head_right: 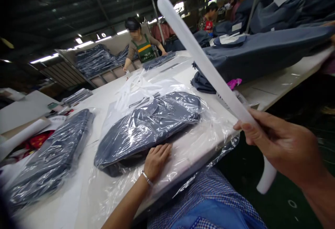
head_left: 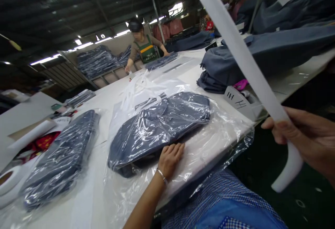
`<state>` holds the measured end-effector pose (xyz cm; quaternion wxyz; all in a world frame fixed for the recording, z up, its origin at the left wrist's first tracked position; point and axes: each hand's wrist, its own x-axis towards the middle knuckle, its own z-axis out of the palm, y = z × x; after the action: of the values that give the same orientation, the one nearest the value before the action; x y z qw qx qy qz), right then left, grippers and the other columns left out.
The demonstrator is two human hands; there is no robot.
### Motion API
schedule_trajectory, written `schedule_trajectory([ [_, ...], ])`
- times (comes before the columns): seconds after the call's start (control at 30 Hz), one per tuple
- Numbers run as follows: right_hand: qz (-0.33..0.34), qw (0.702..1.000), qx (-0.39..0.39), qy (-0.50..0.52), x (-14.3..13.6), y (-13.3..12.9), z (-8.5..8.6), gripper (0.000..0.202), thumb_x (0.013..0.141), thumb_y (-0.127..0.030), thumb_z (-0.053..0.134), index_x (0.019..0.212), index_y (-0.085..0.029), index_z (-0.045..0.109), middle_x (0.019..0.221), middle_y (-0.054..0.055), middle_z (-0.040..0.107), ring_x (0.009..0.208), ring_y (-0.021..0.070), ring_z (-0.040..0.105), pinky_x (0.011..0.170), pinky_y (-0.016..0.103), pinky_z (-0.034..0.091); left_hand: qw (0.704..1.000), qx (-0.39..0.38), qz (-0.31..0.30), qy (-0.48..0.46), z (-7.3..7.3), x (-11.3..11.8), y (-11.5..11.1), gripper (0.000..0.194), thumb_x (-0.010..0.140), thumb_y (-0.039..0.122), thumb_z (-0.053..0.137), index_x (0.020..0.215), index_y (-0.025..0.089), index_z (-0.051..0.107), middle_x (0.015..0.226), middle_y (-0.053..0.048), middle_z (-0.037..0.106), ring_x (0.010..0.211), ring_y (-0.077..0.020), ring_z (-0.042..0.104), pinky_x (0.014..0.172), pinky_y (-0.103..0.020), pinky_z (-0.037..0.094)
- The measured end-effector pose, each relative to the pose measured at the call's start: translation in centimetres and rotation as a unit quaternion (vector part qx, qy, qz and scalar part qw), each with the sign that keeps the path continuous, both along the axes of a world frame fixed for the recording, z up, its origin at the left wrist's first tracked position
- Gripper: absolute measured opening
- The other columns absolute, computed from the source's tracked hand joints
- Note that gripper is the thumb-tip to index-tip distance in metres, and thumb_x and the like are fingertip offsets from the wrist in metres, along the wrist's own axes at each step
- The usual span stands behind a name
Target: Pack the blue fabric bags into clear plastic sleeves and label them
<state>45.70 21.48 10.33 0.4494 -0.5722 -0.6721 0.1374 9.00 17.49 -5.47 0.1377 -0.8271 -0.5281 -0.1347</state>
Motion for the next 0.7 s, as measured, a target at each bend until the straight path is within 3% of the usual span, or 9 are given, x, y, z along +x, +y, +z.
schedule_trajectory([
  [0.1, -0.012, 0.998, -0.015, -0.054, 0.1, 0.3, -0.5, 0.052, 0.083, -0.07, 0.051, 0.11, -0.03, 0.07, 0.068, 0.001, 0.068, 0.056, 0.0189, 0.063, 0.058, 0.033, 0.049, 0.996, -0.02, 0.072, -0.037, -0.2, 1.1, -0.4, 0.052, 0.092, 0.033, 0.054, 0.141, 0.024, 0.044, 0.13, -0.01, 0.063, 0.111, -0.0239, 0.06, 0.089, -0.037, 0.052],
  [0.2, 0.019, 0.994, 0.015, -0.103, 0.5, 1.0, -1.9, 0.058, 0.084, -0.07, 0.049, 0.114, -0.024, 0.07, 0.075, 0.004, 0.072, 0.062, 0.0222, 0.068, 0.063, 0.035, 0.053, 0.987, -0.015, 0.144, -0.075, -0.6, 1.4, -0.1, 0.046, 0.091, 0.032, 0.055, 0.136, 0.022, 0.049, 0.124, -0.01, 0.065, 0.103, -0.0239, 0.063, 0.086, -0.035, 0.054],
  [0.33, 0.088, 0.984, 0.079, -0.133, 0.3, 1.5, -3.4, 0.048, 0.088, -0.056, 0.056, 0.115, -0.02, 0.071, 0.1, 0.007, 0.075, 0.08, 0.0238, 0.072, 0.081, 0.034, 0.058, 0.987, -0.016, 0.143, -0.069, -0.3, 1.1, 0.6, 0.03, 0.094, 0.024, 0.049, 0.122, 0.023, 0.06, 0.109, -0.008, 0.069, 0.084, -0.0192, 0.066, 0.069, -0.029, 0.054],
  [0.43, 0.156, 0.977, 0.068, -0.129, 0.4, 1.9, -4.2, 0.039, 0.089, -0.047, 0.059, 0.12, -0.025, 0.068, 0.113, 0.005, 0.072, 0.095, 0.0229, 0.071, 0.093, 0.033, 0.055, 0.99, -0.011, 0.125, -0.067, 1.3, 1.3, 0.6, 0.024, 0.093, 0.019, 0.049, 0.111, 0.026, 0.064, 0.1, -0.004, 0.07, 0.085, -0.0183, 0.065, 0.071, -0.029, 0.052],
  [0.53, 0.262, 0.953, -0.006, -0.149, 0.7, 2.2, -4.7, 0.035, 0.09, -0.04, 0.06, 0.123, -0.03, 0.067, 0.118, 0.002, 0.07, 0.106, 0.022, 0.067, 0.099, 0.033, 0.052, 0.989, 0.01, 0.123, -0.086, 3.6, 2.0, 0.1, 0.02, 0.093, 0.02, 0.048, 0.105, 0.024, 0.064, 0.1, -0.006, 0.069, 0.092, -0.0207, 0.063, 0.08, -0.033, 0.052],
  [0.63, 0.387, 0.901, -0.086, -0.176, 0.2, 1.8, -5.0, 0.028, 0.092, -0.036, 0.057, 0.116, -0.032, 0.07, 0.112, 0.003, 0.071, 0.102, 0.02, 0.068, 0.091, 0.029, 0.055, 0.981, 0.045, 0.137, -0.129, 6.3, 2.4, -0.3, 0.019, 0.094, 0.019, 0.046, 0.101, 0.023, 0.063, 0.098, -0.006, 0.069, 0.09, -0.0206, 0.064, 0.08, -0.032, 0.051],
  [0.67, 0.404, 0.893, -0.098, -0.172, -0.1, 1.5, -5.1, 0.024, 0.091, -0.036, 0.059, 0.109, -0.033, 0.073, 0.104, 0.002, 0.073, 0.094, 0.0186, 0.069, 0.084, 0.026, 0.057, 0.978, 0.054, 0.147, -0.139, 7.4, 2.3, -0.3, 0.019, 0.094, 0.02, 0.046, 0.101, 0.022, 0.063, 0.094, -0.005, 0.07, 0.083, -0.0192, 0.065, 0.074, -0.03, 0.051],
  [0.7, 0.386, 0.904, -0.092, -0.158, -0.6, 1.2, -5.1, 0.019, 0.088, -0.037, 0.062, 0.1, -0.033, 0.076, 0.094, 0.001, 0.074, 0.084, 0.017, 0.07, 0.076, 0.023, 0.057, 0.975, 0.062, 0.157, -0.143, 8.5, 2.0, -0.2, 0.019, 0.095, 0.021, 0.045, 0.102, 0.022, 0.062, 0.09, -0.004, 0.071, 0.076, -0.0172, 0.065, 0.066, -0.027, 0.049],
])
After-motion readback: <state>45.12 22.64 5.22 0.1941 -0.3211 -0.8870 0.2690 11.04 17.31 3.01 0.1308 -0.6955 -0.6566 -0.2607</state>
